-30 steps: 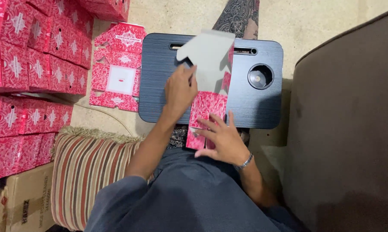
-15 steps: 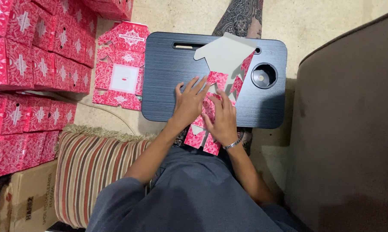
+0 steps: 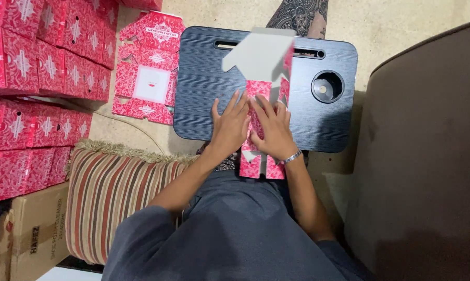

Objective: Assembling a small decorative cardboard box by folding along pre-scored lines and tucking in the tabs.

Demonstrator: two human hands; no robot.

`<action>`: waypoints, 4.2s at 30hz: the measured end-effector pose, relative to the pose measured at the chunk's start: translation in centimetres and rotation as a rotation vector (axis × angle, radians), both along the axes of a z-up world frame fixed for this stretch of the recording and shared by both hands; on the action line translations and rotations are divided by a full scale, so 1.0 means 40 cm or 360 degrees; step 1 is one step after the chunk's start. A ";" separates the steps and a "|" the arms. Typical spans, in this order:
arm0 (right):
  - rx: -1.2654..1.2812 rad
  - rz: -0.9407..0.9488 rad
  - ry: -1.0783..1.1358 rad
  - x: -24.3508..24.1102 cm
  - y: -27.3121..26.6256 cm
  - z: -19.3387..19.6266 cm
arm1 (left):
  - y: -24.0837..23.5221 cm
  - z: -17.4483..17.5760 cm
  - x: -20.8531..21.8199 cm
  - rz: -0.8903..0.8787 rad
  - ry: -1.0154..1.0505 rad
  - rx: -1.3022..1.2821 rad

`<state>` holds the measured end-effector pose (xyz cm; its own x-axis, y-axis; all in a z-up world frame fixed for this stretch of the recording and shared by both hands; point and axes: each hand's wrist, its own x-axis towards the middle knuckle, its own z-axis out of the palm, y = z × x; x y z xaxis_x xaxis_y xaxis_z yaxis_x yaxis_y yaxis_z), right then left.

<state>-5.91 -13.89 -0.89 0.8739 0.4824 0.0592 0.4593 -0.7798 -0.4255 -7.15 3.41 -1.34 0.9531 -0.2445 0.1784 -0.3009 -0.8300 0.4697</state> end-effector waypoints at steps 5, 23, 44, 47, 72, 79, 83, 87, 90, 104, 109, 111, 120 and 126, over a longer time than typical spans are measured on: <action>-0.0076 0.0212 0.0070 0.034 -0.021 -0.007 | 0.006 0.024 -0.030 0.0056 0.0189 -0.0028; -0.0275 0.0181 0.0048 -0.002 0.010 0.032 | 0.047 0.107 0.052 -0.0051 0.0465 0.0263; -0.0201 0.0162 0.0083 0.002 0.006 0.018 | 0.083 0.068 0.171 0.0300 0.0524 -0.0331; -0.0217 0.0183 0.0123 -0.010 0.006 0.017 | 0.079 0.065 0.177 0.0458 0.0365 -0.0633; -0.0224 -0.0127 0.0266 0.046 0.155 0.052 | 0.077 0.052 0.054 0.0177 0.0114 -0.0182; -0.0404 -0.0116 0.0187 0.048 0.155 0.015 | 0.084 0.032 0.053 0.0255 0.0124 -0.0156; -0.0510 -0.0128 0.0020 0.036 0.151 -0.005 | 0.080 0.037 0.057 0.0202 0.0153 -0.0096; -0.0478 -0.0156 -0.0267 0.036 0.154 -0.038 | 0.069 0.030 0.102 0.0192 0.0150 0.0058; -0.0397 -0.0114 -0.0199 0.042 0.153 -0.046 | 0.067 0.023 0.157 0.0199 0.0148 0.0061; -0.0251 -0.0159 -0.0085 0.052 0.157 0.002 | 0.056 -0.033 0.265 0.0252 0.0336 0.0014; -0.0366 -0.0227 0.0161 0.063 0.166 0.023 | 0.061 -0.008 0.265 0.0285 0.0443 0.0089; -0.0159 -0.0223 0.0135 0.070 0.174 -0.003 | 0.088 -0.010 0.252 0.0201 0.0226 0.0106; -0.0227 -0.0279 -0.0105 0.116 0.180 -0.080 | 0.119 0.070 0.146 -0.0039 0.0204 -0.0137; -0.0295 -0.0318 -0.0116 0.171 0.189 -0.109 | 0.111 0.055 0.128 -0.0063 0.0320 -0.0084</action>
<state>0.95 -6.32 -5.26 0.9495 0.3094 0.0523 0.3127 -0.9193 -0.2388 -2.03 7.83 0.85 0.9607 -0.2777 -0.0008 -0.2285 -0.7922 0.5658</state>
